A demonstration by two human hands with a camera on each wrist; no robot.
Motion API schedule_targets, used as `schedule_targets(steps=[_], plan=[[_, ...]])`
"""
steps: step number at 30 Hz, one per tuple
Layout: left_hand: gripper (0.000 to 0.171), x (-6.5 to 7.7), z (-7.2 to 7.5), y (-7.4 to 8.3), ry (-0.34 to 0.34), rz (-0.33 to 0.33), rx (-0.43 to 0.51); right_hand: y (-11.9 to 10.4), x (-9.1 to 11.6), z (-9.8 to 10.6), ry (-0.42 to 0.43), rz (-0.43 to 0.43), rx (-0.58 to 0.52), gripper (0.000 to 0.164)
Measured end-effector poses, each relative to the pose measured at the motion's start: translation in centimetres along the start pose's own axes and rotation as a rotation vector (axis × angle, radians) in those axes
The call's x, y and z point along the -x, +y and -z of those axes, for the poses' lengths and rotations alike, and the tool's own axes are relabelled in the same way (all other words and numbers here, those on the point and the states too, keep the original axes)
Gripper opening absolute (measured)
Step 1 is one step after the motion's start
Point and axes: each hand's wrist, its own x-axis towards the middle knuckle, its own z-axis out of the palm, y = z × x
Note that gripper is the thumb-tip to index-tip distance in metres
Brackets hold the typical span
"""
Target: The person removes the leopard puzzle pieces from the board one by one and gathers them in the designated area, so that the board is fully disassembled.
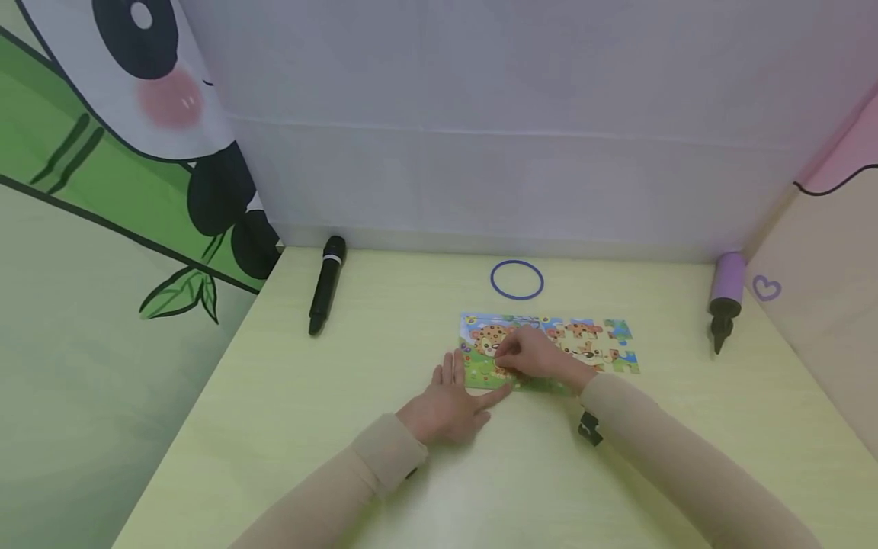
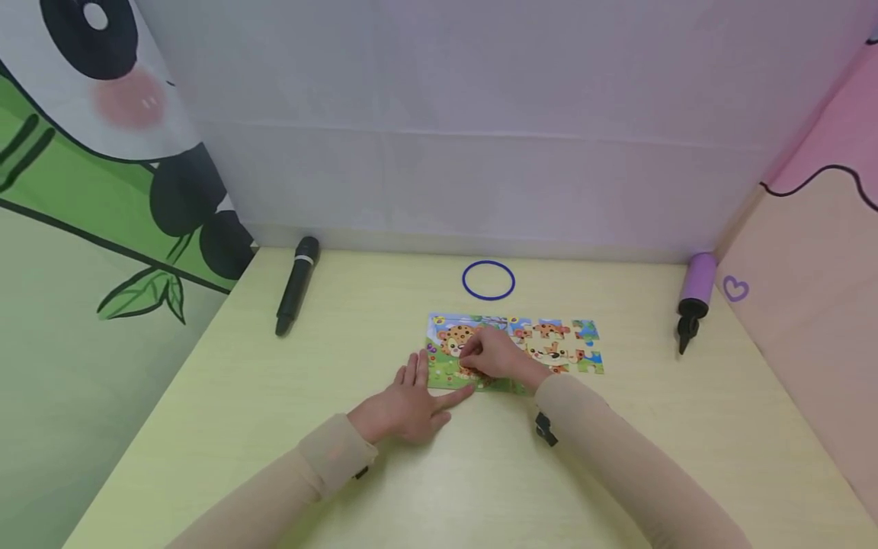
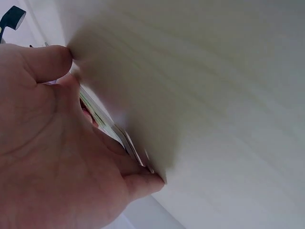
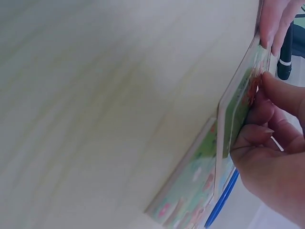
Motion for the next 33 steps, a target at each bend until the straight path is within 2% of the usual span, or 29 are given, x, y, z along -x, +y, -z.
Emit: schedule_targets(steps=[4,9,14,23,29,33], plan=[[0.051,-0.1,-0.1,-0.2,-0.009,0.001,-0.009,0.1,0.0,-0.1,0.000,0.000,0.001,0.009],[0.051,0.5,0.7,0.3,-0.024,0.019,-0.015,0.0,0.1,0.1,0.013,-0.006,0.003,0.008],[0.051,0.5,0.8,0.3,-0.027,0.028,-0.024,0.2,0.0,0.3,0.003,-0.016,-0.048,0.008],[0.051,-0.2,0.0,0.1,-0.029,0.029,-0.025,0.5,0.2,1.2,-0.139,0.032,-0.194,0.011],[0.051,-0.7,-0.4,0.0,-0.034,0.034,-0.036,0.8,0.4,2.0,-0.228,0.099,-0.207,0.014],[0.051,-0.6,-0.3,0.1,-0.037,0.039,-0.030,1.1,0.3,2.4,-0.231,0.120,-0.194,0.015]])
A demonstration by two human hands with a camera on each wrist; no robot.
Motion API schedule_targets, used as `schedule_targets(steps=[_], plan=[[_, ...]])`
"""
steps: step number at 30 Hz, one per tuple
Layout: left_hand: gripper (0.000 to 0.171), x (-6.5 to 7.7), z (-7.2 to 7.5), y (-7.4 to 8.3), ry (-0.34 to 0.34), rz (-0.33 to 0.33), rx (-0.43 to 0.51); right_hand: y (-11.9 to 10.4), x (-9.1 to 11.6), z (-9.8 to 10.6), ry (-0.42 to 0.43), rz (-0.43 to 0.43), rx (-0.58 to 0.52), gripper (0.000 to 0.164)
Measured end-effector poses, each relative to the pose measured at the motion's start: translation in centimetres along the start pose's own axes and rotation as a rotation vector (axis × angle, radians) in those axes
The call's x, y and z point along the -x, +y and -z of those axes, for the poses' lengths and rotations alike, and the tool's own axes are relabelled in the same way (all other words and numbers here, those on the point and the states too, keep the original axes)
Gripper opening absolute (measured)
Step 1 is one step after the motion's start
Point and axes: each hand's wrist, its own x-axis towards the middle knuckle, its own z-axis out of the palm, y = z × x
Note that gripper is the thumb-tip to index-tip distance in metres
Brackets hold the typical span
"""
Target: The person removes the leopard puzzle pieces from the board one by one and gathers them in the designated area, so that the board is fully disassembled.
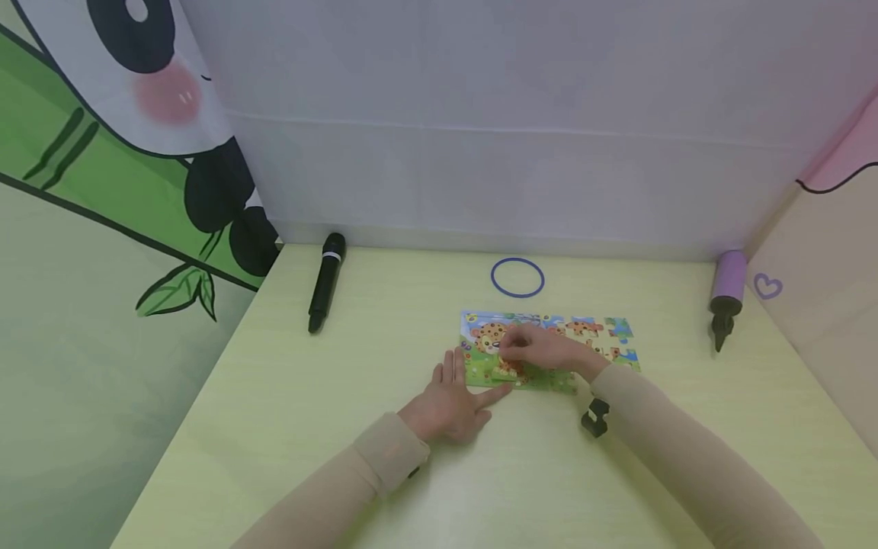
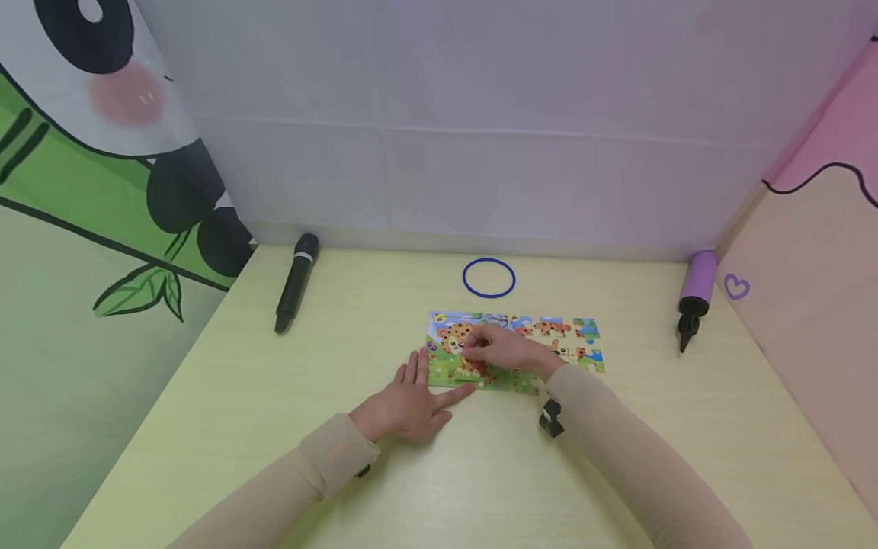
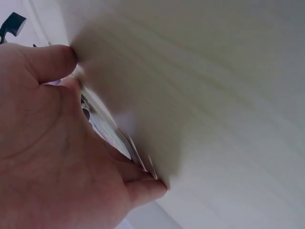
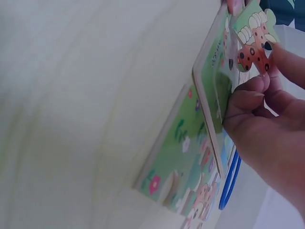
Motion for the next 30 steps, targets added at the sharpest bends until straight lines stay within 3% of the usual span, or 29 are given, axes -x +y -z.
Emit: schedule_targets(steps=[8,18,30], plan=[[0.052,0.7,0.9,0.3,-0.007,0.007,0.022,0.0,1.1,1.6,0.062,-0.014,0.004,0.019],[0.053,1.2,1.2,0.6,0.008,0.010,0.048,0.7,6.2,4.5,0.004,-0.095,0.109,0.016],[0.053,0.6,0.5,0.4,0.002,0.020,0.054,2.8,9.7,5.4,0.032,-0.134,0.131,0.015]])
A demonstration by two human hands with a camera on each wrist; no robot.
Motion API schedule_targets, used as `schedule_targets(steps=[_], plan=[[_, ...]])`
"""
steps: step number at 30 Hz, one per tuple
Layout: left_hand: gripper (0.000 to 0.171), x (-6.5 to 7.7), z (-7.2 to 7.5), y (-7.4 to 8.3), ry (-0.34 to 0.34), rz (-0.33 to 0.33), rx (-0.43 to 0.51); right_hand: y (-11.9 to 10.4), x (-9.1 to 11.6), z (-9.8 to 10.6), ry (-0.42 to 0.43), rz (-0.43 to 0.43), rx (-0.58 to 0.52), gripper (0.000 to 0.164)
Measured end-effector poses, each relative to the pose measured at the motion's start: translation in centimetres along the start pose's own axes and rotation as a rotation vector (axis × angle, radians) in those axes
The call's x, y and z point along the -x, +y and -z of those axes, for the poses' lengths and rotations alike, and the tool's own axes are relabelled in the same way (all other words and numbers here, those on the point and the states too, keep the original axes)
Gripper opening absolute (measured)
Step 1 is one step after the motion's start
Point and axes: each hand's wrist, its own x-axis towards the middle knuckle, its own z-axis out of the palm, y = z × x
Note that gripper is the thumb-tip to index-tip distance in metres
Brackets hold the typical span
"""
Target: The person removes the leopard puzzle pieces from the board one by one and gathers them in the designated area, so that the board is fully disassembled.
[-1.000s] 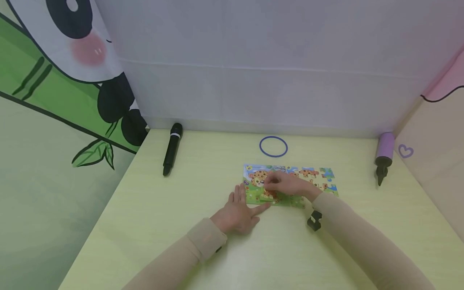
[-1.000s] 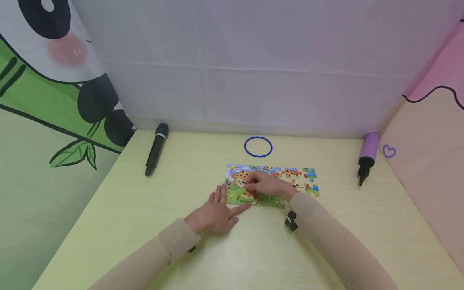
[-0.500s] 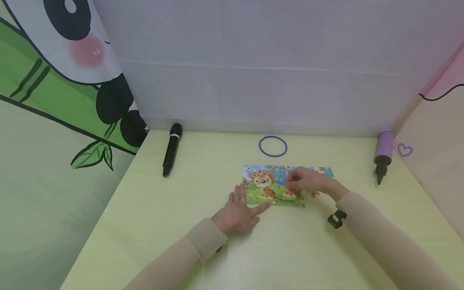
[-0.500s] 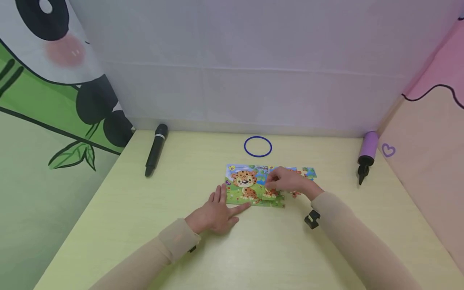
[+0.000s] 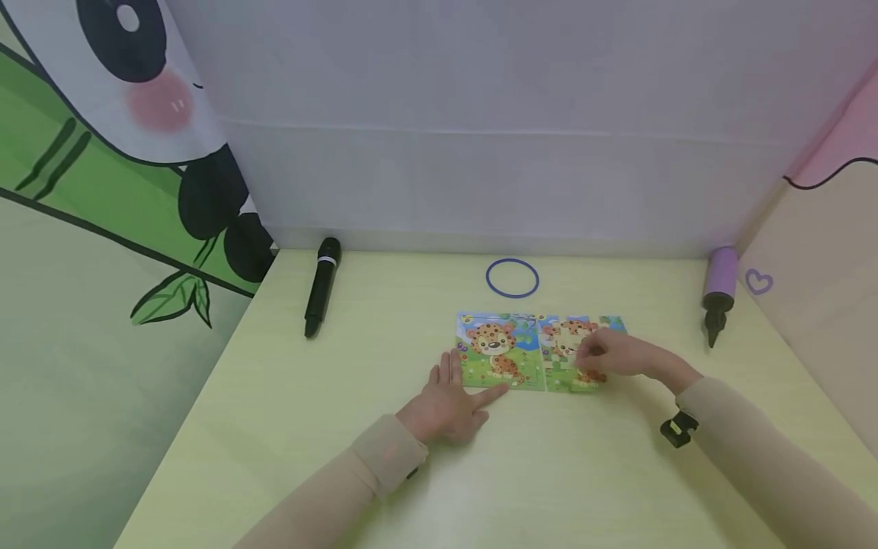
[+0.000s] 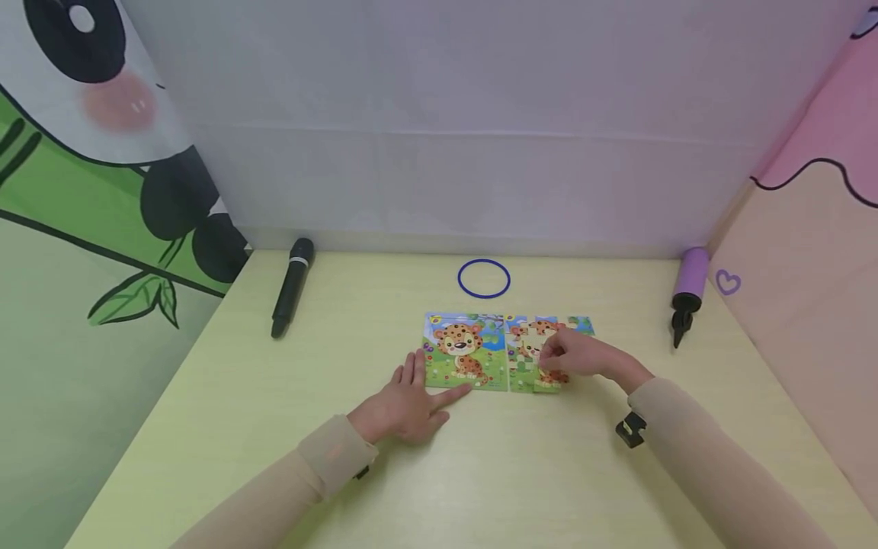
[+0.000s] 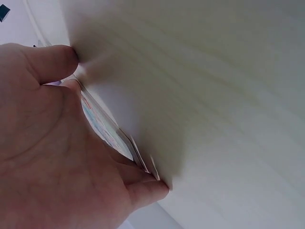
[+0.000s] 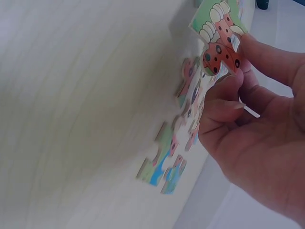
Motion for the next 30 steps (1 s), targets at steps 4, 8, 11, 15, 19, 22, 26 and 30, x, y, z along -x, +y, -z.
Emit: schedule_targets(steps=[4,8,11,15,19,22,26,30], plan=[[0.053,-0.2,-0.2,-0.1,-0.005,-0.006,-0.010,0.6,0.7,0.2,0.010,-0.016,0.025,0.017],[0.053,-0.5,-0.3,-0.2,-0.015,0.001,-0.023,1.0,0.9,0.3,0.028,-0.007,0.048,0.015],[0.053,-0.9,-0.8,-0.5,-0.004,0.002,-0.019,0.9,0.8,0.1,0.057,0.008,0.082,0.012],[0.054,-1.1,-1.1,-0.6,0.002,-0.001,-0.013,0.8,0.6,-0.2,0.080,0.018,0.112,0.009],[0.054,-1.0,-0.9,-0.5,-0.012,0.000,-0.025,1.0,0.3,-0.3,0.085,0.009,0.125,0.009],[0.054,-0.9,-0.7,-0.4,-0.020,0.004,-0.032,1.1,0.2,-0.4,0.087,0.005,0.125,0.009],[0.054,-0.8,-0.5,-0.3,-0.026,0.012,-0.036,1.2,0.0,-0.4,0.094,0.010,0.126,0.010],[0.054,-0.7,-0.4,-0.3,-0.026,0.012,-0.028,1.3,0.0,-0.4,0.096,0.012,0.132,0.011]])
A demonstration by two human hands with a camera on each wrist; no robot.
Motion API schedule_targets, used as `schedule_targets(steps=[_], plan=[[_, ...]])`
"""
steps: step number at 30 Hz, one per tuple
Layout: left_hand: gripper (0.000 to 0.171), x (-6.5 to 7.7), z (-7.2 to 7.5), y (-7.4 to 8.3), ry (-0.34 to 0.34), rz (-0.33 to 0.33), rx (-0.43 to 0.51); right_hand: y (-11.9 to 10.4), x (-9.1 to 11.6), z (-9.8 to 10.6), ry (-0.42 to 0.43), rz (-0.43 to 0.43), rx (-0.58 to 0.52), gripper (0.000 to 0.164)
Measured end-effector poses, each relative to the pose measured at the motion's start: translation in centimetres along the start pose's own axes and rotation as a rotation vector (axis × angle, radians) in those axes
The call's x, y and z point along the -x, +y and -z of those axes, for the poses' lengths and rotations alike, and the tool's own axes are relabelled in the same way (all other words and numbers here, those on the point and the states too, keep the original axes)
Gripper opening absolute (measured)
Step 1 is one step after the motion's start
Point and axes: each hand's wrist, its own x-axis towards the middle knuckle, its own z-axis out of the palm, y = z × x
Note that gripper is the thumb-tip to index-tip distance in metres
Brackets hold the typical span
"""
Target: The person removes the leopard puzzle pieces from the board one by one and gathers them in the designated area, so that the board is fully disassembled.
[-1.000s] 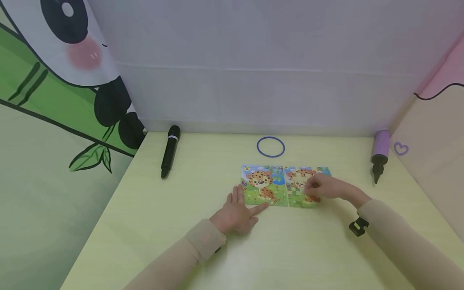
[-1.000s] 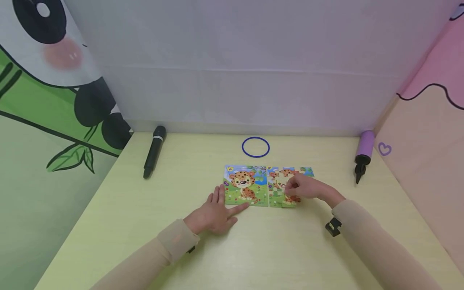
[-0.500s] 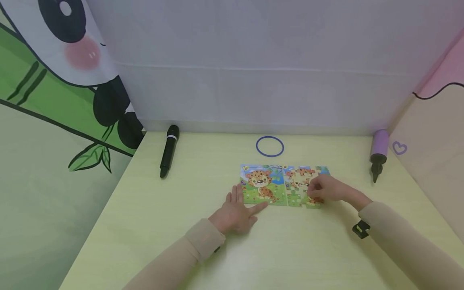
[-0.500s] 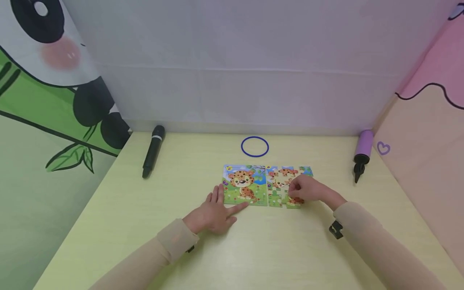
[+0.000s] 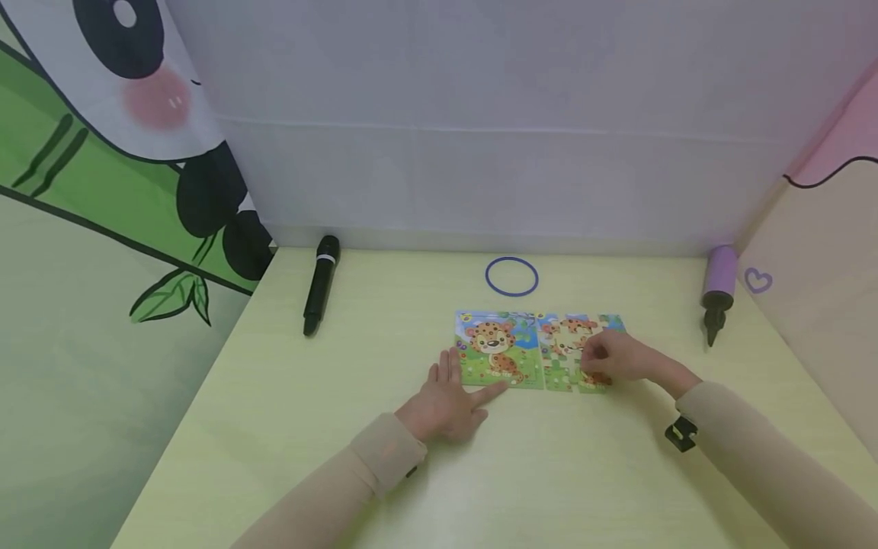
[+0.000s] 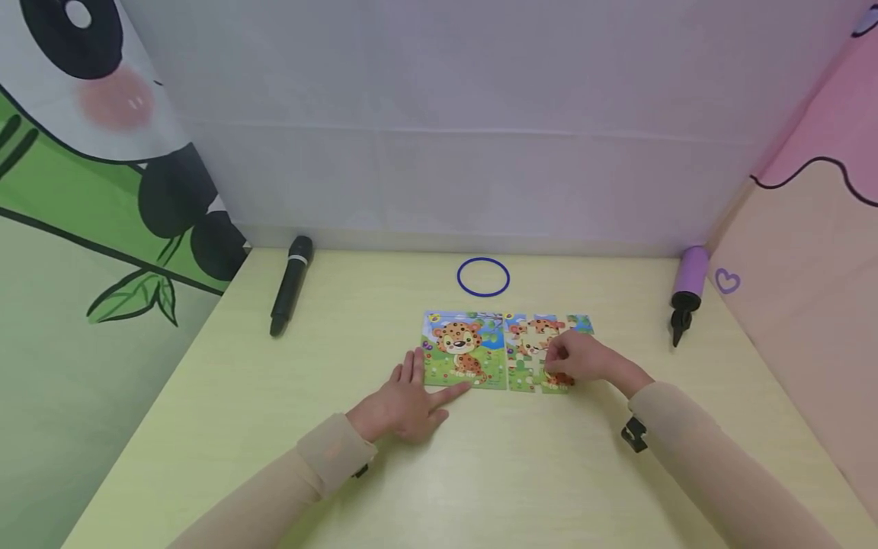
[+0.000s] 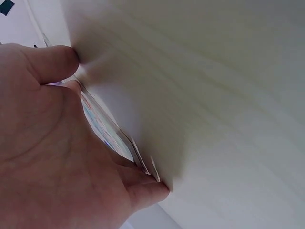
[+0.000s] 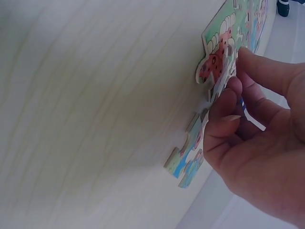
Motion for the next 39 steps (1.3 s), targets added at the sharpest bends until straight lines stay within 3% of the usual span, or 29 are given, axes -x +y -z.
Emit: schedule_targets(steps=[8,19,27,39], plan=[[0.054,0.2,0.1,0.0,0.007,-0.004,0.003,-1.1,0.0,0.4,0.040,-0.025,0.043,0.007],[0.054,1.3,1.2,0.5,-0.002,-0.001,0.000,-4.3,-3.3,-2.0,0.110,0.131,0.094,0.005],[0.053,1.7,1.7,0.6,0.027,-0.022,-0.045,-6.0,-5.3,-3.4,0.094,0.088,0.073,0.024],[0.054,1.7,1.7,0.6,0.019,-0.012,-0.035,-5.8,-6.3,-3.9,0.117,0.019,0.105,0.015]])
